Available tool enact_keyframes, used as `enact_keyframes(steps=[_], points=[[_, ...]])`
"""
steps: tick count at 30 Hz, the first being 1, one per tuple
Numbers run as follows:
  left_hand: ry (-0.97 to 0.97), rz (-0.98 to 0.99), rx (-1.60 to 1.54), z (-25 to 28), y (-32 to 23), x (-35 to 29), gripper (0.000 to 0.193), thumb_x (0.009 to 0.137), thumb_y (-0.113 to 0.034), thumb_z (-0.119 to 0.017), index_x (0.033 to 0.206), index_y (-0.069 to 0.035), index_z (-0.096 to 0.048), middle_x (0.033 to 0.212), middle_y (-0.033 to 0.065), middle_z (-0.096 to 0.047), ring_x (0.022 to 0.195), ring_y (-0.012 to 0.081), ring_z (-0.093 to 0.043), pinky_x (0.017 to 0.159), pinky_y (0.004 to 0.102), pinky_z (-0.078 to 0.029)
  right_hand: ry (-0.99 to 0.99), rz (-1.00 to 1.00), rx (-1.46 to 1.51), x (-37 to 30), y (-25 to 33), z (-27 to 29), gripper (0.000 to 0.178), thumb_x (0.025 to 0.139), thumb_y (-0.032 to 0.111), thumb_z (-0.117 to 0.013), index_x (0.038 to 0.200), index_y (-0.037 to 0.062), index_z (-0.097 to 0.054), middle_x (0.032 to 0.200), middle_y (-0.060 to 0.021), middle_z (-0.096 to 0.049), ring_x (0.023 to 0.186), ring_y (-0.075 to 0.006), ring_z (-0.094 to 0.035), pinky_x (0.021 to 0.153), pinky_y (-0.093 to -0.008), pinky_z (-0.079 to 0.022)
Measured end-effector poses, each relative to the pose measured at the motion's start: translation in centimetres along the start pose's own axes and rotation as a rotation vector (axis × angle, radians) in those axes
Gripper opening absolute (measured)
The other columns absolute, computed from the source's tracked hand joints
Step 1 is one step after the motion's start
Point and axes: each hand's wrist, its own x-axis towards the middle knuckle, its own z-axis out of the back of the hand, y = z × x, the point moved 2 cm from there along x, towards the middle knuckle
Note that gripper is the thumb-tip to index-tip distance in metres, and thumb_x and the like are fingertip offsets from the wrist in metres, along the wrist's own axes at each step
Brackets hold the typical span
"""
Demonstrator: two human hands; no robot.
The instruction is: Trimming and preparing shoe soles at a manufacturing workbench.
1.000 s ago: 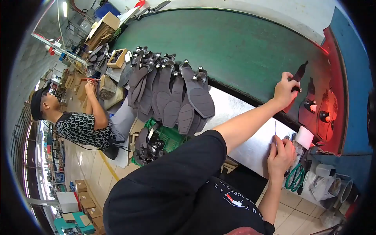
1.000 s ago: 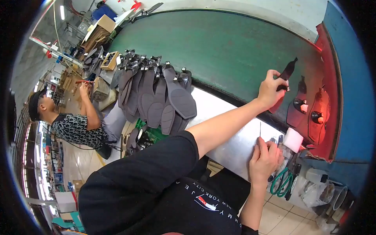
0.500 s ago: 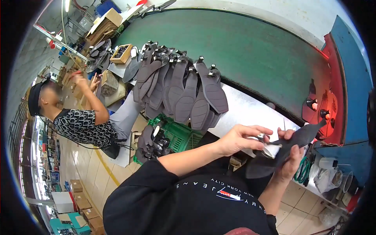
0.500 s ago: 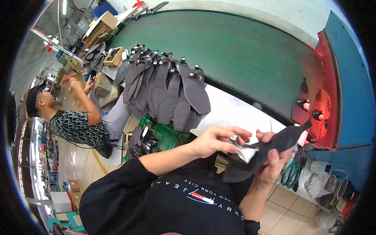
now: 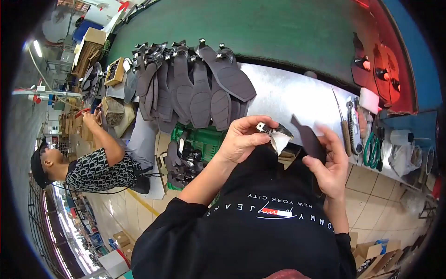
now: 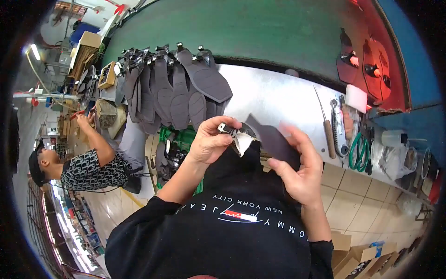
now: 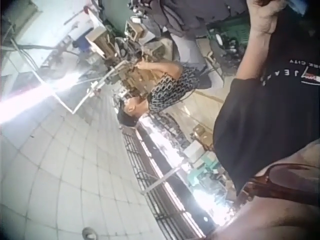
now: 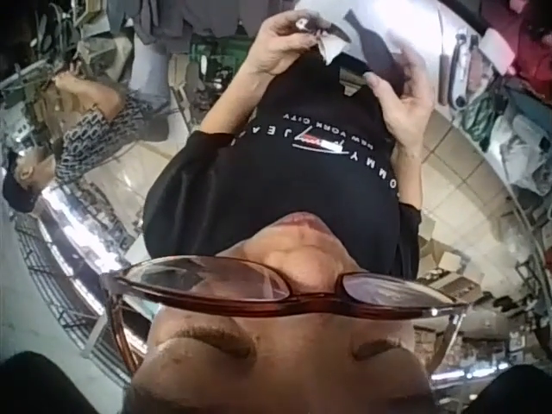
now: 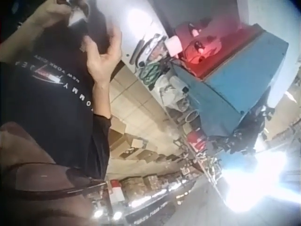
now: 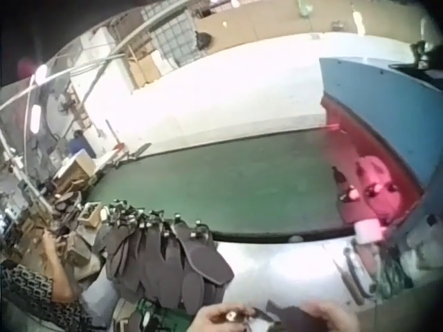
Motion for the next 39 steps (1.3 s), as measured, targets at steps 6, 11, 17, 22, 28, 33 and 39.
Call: enact_keyframes(steps=[6,11,17,22,28,33,39], points=[[0.056,-0.028,0.036,-0.8,0.0,0.4,0.034,0.076,0.014,-0.066,0.107,-0.001,-0.068,0.132,0.0191,-0.054,0.107,0.02,-0.062,0.084,0.0286,-0.057,-0.003,0.211,-0.23,-0.5,-0.4,0.3,0.056,0.07,-0.003,-0.073,0.125,-0.0011,-0.06,0.099,-0.0132,-0.067,0.088,-0.0193,-0.063,0.081,-0.0276,-0.048],[0.026,-0.04,0.089,-0.5,0.3,0.1,0.035,0.077,0.012,-0.066,0.108,-0.001,-0.068,0.123,0.015,-0.061,0.112,0.0196,-0.059,0.086,0.0282,-0.054,-0.019,0.264,-0.288,-1.1,-0.2,0.3,0.048,0.071,-0.004,-0.071,0.118,-0.0012,-0.065,0.098,-0.0145,-0.067,0.085,-0.0213,-0.065,0.079,-0.0288,-0.049],[0.048,-0.053,0.095,-0.9,0.3,0.2,0.035,0.077,0.008,-0.069,0.111,0.0,-0.066,0.121,0.0141,-0.063,0.112,0.0196,-0.059,0.092,0.0301,-0.05,0.007,0.258,-0.299,-1.4,-0.4,-0.4,0.046,0.07,-0.004,-0.072,0.116,-0.0004,-0.066,0.094,-0.0138,-0.068,0.083,-0.0229,-0.065,0.077,-0.0292,-0.049],[0.049,-0.058,0.101,-1.1,0.3,0.2,0.035,0.077,0.005,-0.071,0.112,0.0,-0.066,0.123,0.0146,-0.063,0.112,0.0199,-0.06,0.092,0.0304,-0.05,0.012,0.257,-0.292,-1.3,-0.4,-0.6,0.046,0.07,-0.004,-0.072,0.116,0.0001,-0.066,0.096,-0.0134,-0.068,0.082,-0.0215,-0.065,0.075,-0.0289,-0.05],[0.043,-0.021,0.073,-1.3,0.3,0.2,0.035,0.077,0.004,-0.072,0.112,0.0,-0.066,0.124,0.0151,-0.062,0.112,0.0206,-0.06,0.093,0.0312,-0.05,0.022,0.269,-0.286,-1.1,-0.5,-0.7,0.047,0.07,-0.004,-0.072,0.116,-0.0003,-0.065,0.096,-0.0131,-0.068,0.081,-0.0209,-0.065,0.075,-0.0284,-0.05],[0.032,-0.001,0.056,-1.3,0.4,0.3,0.035,0.077,0.003,-0.073,0.112,0.0,-0.066,0.124,0.0158,-0.062,0.112,0.0214,-0.06,0.095,0.0328,-0.049,0.023,0.264,-0.256,-1.1,-0.7,-0.6,0.047,0.07,-0.005,-0.072,0.117,-0.0006,-0.065,0.096,-0.013,-0.068,0.08,-0.0207,-0.065,0.074,-0.0279,-0.049],[0.032,-0.008,0.036,-1.4,0.5,0.2,0.036,0.077,0.003,-0.074,0.113,0.001,-0.066,0.125,0.0167,-0.062,0.114,0.0223,-0.059,0.096,0.0336,-0.048,0.034,0.246,-0.243,-1.2,-0.7,-0.6,0.048,0.071,-0.005,-0.071,0.118,-0.0006,-0.065,0.093,-0.0124,-0.067,0.078,-0.0191,-0.064,0.072,-0.0274,-0.049]])
